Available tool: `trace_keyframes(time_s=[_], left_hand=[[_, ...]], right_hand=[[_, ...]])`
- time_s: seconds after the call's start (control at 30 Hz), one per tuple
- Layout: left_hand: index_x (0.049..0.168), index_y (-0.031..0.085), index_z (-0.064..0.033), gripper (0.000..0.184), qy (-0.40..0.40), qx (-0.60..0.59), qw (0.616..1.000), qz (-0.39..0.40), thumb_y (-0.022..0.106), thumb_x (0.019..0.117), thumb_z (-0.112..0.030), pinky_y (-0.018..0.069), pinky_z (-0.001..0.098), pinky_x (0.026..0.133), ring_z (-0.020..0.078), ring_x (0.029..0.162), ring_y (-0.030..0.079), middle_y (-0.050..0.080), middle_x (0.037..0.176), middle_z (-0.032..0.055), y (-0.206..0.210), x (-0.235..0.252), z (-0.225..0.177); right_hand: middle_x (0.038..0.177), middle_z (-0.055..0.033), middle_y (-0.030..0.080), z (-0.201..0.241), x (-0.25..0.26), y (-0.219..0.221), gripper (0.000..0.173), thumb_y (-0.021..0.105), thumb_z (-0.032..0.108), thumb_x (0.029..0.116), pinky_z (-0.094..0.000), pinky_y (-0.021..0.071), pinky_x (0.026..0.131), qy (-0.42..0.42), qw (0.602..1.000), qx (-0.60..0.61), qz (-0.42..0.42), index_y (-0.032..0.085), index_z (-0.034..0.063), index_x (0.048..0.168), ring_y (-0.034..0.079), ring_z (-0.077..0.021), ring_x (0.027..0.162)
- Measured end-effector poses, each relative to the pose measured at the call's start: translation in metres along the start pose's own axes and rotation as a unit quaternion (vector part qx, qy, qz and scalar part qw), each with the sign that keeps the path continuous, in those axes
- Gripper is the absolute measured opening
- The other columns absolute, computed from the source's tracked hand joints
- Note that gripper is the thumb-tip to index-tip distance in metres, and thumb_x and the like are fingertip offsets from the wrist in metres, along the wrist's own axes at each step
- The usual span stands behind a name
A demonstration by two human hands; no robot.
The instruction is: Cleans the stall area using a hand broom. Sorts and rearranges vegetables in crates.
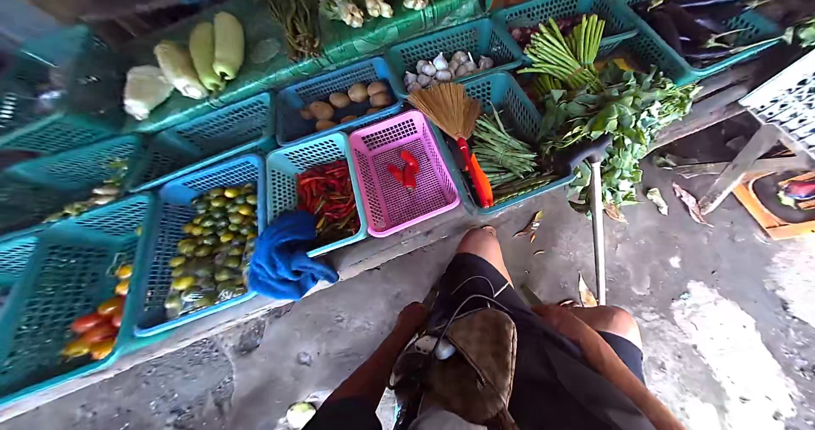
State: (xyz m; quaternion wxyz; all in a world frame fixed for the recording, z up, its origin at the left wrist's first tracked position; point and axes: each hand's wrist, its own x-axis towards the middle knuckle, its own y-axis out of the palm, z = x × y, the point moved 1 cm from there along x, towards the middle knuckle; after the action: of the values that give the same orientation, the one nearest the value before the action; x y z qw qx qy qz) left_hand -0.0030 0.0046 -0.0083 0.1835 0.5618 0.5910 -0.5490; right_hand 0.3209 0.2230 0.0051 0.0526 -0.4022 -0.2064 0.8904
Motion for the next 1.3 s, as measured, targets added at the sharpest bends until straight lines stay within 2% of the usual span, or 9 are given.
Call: trace_keyframes(time_s=[0.2, 0.4, 0.5, 0.67, 0.77, 0.9, 1.03, 1.13, 1.3], left_hand=[[0.136, 0.056, 0.0013, 0.037, 0.051, -0.181, 0.982, -0.002, 0.052, 0.1078, -0.023, 0.0541, 0.0567, 0.093, 0.039, 0.111, 0.066, 0.063, 0.128, 0.0259, -0.075, -0.055, -0.029], [0.119, 0.068, -0.0013, 0.028, 0.372, -0.024, 0.914, -0.161, 0.054, 0.107, -0.022, 0.0575, 0.0368, 0.086, 0.0158, 0.089, 0.069, 0.071, 0.102, 0.0101, -0.15, -0.141, -0.168], [0.136, 0.06, -0.0044, 0.037, 0.411, 0.071, 0.867, -0.272, 0.06, 0.1041, -0.024, 0.0555, 0.0488, 0.094, 0.0267, 0.102, 0.069, 0.071, 0.111, 0.0143, -0.161, -0.111, -0.239], [0.161, 0.032, -0.0102, 0.083, 0.228, 0.213, 0.903, -0.296, 0.074, 0.0897, -0.02, 0.049, 0.0632, 0.1, 0.0466, 0.129, 0.055, 0.05, 0.147, 0.0266, -0.168, -0.04, -0.317], [0.156, 0.041, -0.0117, 0.086, 0.206, 0.192, 0.908, -0.312, 0.08, 0.0791, -0.005, 0.055, 0.062, 0.092, 0.0482, 0.124, 0.057, 0.036, 0.158, 0.0265, -0.172, -0.022, -0.322], [0.15, 0.052, -0.0114, 0.064, 0.313, 0.086, 0.877, -0.354, 0.07, 0.0888, -0.004, 0.0555, 0.0524, 0.098, 0.0401, 0.126, 0.059, 0.033, 0.161, 0.0195, -0.171, -0.048, -0.312], [0.123, 0.069, -0.0049, 0.039, 0.571, 0.026, 0.77, -0.285, 0.068, 0.0838, 0.0, 0.0621, 0.0464, 0.078, 0.0286, 0.097, 0.07, 0.058, 0.137, 0.0177, -0.115, -0.102, -0.313], [0.12, 0.069, 0.0002, 0.035, 0.723, -0.001, 0.684, -0.094, 0.061, 0.0868, 0.006, 0.0607, 0.0395, 0.081, 0.0245, 0.099, 0.07, 0.061, 0.133, 0.0199, -0.064, -0.118, -0.318], [0.127, 0.063, 0.0058, 0.035, 0.767, -0.023, 0.64, 0.032, 0.06, 0.092, 0.005, 0.0603, 0.039, 0.086, 0.0274, 0.106, 0.07, 0.062, 0.132, 0.0228, -0.037, -0.121, -0.318]], right_hand=[[0.105, -0.0107, 0.074, -0.007, -0.038, -0.01, 0.028, 0.053, 0.022, 0.1063, -0.042, 0.0534, 0.095, 0.029, 0.943, 0.222, -0.245, 0.073, 0.0046, 0.114, 0.069, -0.0181, 0.099], [0.098, -0.0038, 0.078, -0.017, -0.075, -0.013, 0.025, 0.056, 0.021, 0.104, -0.0339, 0.0591, 0.089, 0.01, 0.845, 0.372, -0.384, 0.075, 0.005, 0.108, 0.073, -0.0105, 0.093], [0.097, -0.0054, 0.077, -0.014, -0.088, -0.017, 0.025, 0.055, 0.018, 0.1031, -0.0323, 0.0588, 0.089, -0.009, 0.833, 0.386, -0.397, 0.073, 0.0018, 0.108, 0.073, -0.0109, 0.092], [0.102, -0.0038, 0.076, 0.007, -0.121, -0.033, 0.025, 0.052, 0.016, 0.1032, -0.026, 0.0572, 0.091, -0.031, 0.845, 0.346, -0.407, 0.071, 0.0009, 0.112, 0.071, -0.0077, 0.096], [0.105, -0.0024, 0.077, 0.017, -0.132, -0.036, 0.031, 0.052, 0.025, 0.1026, -0.0284, 0.0573, 0.094, -0.043, 0.859, 0.294, -0.418, 0.073, 0.004, 0.113, 0.072, -0.0092, 0.101], [0.102, -0.0002, 0.077, 0.037, -0.135, -0.042, 0.028, 0.054, 0.022, 0.1013, -0.026, 0.0572, 0.093, -0.083, 0.856, 0.273, -0.432, 0.075, 0.0054, 0.109, 0.072, -0.007, 0.099], [0.109, -0.0064, 0.077, 0.064, -0.124, -0.071, 0.048, 0.047, 0.044, 0.1067, -0.0368, 0.0583, 0.096, -0.18, 0.826, 0.325, -0.424, 0.072, 0.0039, 0.114, 0.073, -0.019, 0.104], [0.115, -0.0069, 0.075, 0.102, -0.114, -0.1, 0.079, 0.048, 0.073, 0.095, -0.0408, 0.0571, 0.098, -0.265, 0.767, 0.445, -0.379, 0.059, 0.0048, 0.134, 0.072, -0.0206, 0.106], [0.086, 0.0, 0.073, 0.113, -0.111, -0.109, 0.027, 0.053, 0.031, 0.1039, -0.0303, 0.0607, 0.08, -0.269, 0.629, 0.586, -0.435, 0.072, 0.0124, 0.099, 0.07, -0.0095, 0.081]])
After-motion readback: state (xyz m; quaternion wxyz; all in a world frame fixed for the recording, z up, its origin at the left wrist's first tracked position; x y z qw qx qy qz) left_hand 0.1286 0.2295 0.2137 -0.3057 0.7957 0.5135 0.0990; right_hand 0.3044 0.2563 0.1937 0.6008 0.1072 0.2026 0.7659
